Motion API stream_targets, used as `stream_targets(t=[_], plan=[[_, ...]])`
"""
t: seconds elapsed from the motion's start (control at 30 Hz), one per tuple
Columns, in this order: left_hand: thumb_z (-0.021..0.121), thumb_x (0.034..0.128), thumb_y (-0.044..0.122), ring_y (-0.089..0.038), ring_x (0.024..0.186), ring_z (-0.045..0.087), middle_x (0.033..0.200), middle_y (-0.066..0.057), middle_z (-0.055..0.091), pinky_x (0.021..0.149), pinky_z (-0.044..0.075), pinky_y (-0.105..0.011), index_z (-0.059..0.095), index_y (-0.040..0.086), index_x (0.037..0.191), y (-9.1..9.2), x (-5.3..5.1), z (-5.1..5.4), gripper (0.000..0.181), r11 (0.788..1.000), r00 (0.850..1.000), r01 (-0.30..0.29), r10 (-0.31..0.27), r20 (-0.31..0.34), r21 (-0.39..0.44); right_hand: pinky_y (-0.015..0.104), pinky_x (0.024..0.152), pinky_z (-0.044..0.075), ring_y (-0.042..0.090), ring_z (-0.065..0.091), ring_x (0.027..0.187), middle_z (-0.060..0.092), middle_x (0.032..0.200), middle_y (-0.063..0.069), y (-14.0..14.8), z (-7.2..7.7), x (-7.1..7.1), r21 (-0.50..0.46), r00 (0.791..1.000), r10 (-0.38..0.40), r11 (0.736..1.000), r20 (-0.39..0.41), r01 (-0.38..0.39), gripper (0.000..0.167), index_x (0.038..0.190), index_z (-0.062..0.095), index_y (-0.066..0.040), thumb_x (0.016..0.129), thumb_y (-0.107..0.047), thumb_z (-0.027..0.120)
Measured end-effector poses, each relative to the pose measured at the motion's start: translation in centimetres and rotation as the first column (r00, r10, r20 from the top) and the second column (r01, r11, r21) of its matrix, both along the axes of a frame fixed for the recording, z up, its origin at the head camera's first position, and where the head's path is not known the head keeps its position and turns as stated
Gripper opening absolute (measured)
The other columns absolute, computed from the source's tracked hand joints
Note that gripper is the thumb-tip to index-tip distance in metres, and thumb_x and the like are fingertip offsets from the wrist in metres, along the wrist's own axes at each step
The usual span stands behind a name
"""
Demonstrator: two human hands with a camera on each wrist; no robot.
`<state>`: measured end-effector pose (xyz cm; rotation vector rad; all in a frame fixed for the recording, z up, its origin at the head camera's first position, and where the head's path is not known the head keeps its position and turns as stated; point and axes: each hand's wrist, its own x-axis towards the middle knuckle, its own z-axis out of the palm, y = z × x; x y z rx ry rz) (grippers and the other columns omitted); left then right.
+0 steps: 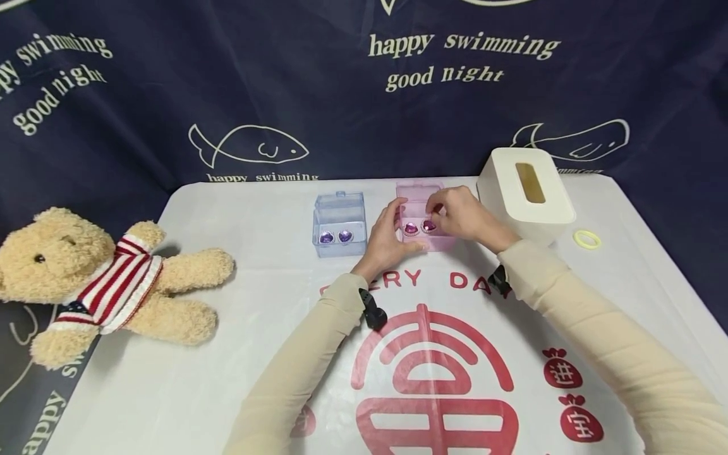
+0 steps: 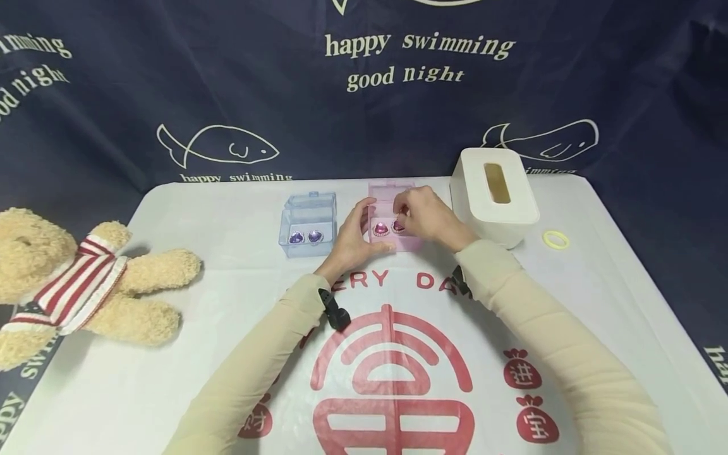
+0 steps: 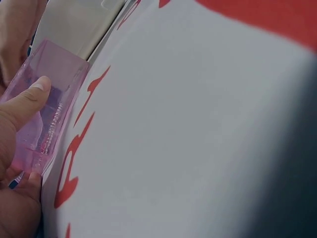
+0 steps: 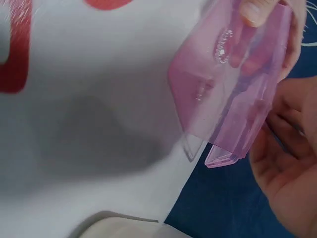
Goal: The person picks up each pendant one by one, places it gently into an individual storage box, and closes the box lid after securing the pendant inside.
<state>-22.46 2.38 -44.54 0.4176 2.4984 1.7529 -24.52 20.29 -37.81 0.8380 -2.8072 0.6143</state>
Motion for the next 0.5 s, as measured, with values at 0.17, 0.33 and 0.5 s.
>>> stream_targets(t=[0.17, 0.33, 0.5], plan=[[0.09, 0.0652, 0.01, -0.024, 0.134, 0.047, 0.141, -0.013, 0.044, 0.109, 0.04, -0.018, 0.033, 0.016, 0.146, -0.1, -0.1, 0.1, 0.099, 1.0, 1.0, -0.003, 0.003, -0.004, 0.005, 0.047, 0.081, 0.053, 0.037, 0.065, 0.093, 0.065, 0.115, 0.023, -0.1, 0.1, -0.4, -0.217, 0.979, -0.205, 0.955, 0.003, 0.201, 0.023, 0.1, 0.069, 0.004, 0.082, -0.005, 0.058], [0.09, 0.0652, 0.009, -0.024, 0.133, 0.048, 0.139, -0.014, 0.045, 0.109, 0.041, -0.02, 0.029, 0.015, 0.148, -0.1, 0.0, 0.1, 0.103, 1.0, 1.0, -0.003, 0.003, 0.008, 0.017, 0.05, 0.098, 0.046, 0.04, 0.058, 0.11, 0.053, 0.133, 0.028, -0.5, 0.0, -1.0, -0.277, 0.879, -0.376, 0.847, 0.294, 0.454, 0.046, 0.131, 0.054, 0.001, 0.091, -0.022, 0.057], [0.09, 0.0646, 0.007, -0.025, 0.134, 0.048, 0.142, -0.014, 0.045, 0.11, 0.041, -0.021, 0.027, 0.013, 0.147, 0.0, 0.0, 0.0, 0.104, 0.998, 0.998, -0.027, 0.025, 0.049, 0.052, 0.048, 0.112, 0.039, 0.039, 0.046, 0.13, 0.041, 0.147, 0.026, -0.7, -0.5, -1.8, -0.394, 0.748, -0.29, 0.706, 0.597, 0.589, 0.06, 0.145, 0.036, 0.002, 0.094, -0.027, 0.052]])
